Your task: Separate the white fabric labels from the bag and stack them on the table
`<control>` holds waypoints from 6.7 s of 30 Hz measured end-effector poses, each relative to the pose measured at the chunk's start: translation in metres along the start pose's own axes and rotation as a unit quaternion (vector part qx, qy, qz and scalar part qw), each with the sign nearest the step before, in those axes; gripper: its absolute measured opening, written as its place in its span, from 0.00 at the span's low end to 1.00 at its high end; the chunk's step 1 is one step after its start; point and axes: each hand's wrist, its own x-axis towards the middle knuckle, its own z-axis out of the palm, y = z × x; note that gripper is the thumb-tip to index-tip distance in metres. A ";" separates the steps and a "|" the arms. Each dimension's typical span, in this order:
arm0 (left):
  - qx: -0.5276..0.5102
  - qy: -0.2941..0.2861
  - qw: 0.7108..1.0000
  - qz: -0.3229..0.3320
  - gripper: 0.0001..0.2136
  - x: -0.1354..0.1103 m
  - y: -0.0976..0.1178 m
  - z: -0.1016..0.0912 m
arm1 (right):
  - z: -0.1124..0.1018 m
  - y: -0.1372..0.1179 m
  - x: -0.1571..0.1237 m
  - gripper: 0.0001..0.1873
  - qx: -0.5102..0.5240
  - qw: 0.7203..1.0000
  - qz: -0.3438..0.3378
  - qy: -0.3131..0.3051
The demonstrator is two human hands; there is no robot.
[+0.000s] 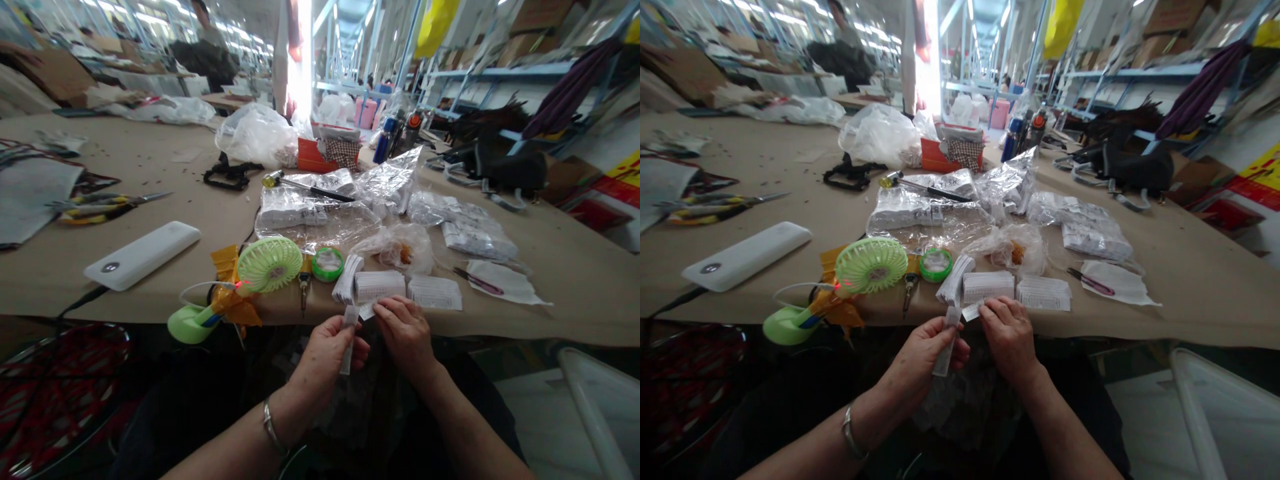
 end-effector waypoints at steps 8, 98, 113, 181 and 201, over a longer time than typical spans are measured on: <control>-0.039 -0.024 0.992 -0.118 0.08 -0.003 0.004 -0.004 | -0.015 -0.010 -0.001 0.09 0.193 0.977 0.022 0.083; -0.074 -0.111 0.986 -0.103 0.11 -0.050 -0.014 -0.031 | -0.014 -0.075 0.006 0.11 0.528 0.719 0.378 -0.247; -0.104 -0.221 0.957 -0.159 0.09 -0.052 -0.012 -0.036 | 0.000 -0.058 0.002 0.23 0.788 0.411 0.302 -0.344; 0.357 0.143 0.874 0.297 0.09 -0.019 0.017 -0.080 | 0.032 -0.101 0.042 0.06 0.435 0.852 0.251 -0.144; 0.339 0.170 0.879 0.289 0.09 -0.011 0.019 -0.080 | 0.035 -0.101 0.047 0.07 0.431 0.853 0.263 -0.132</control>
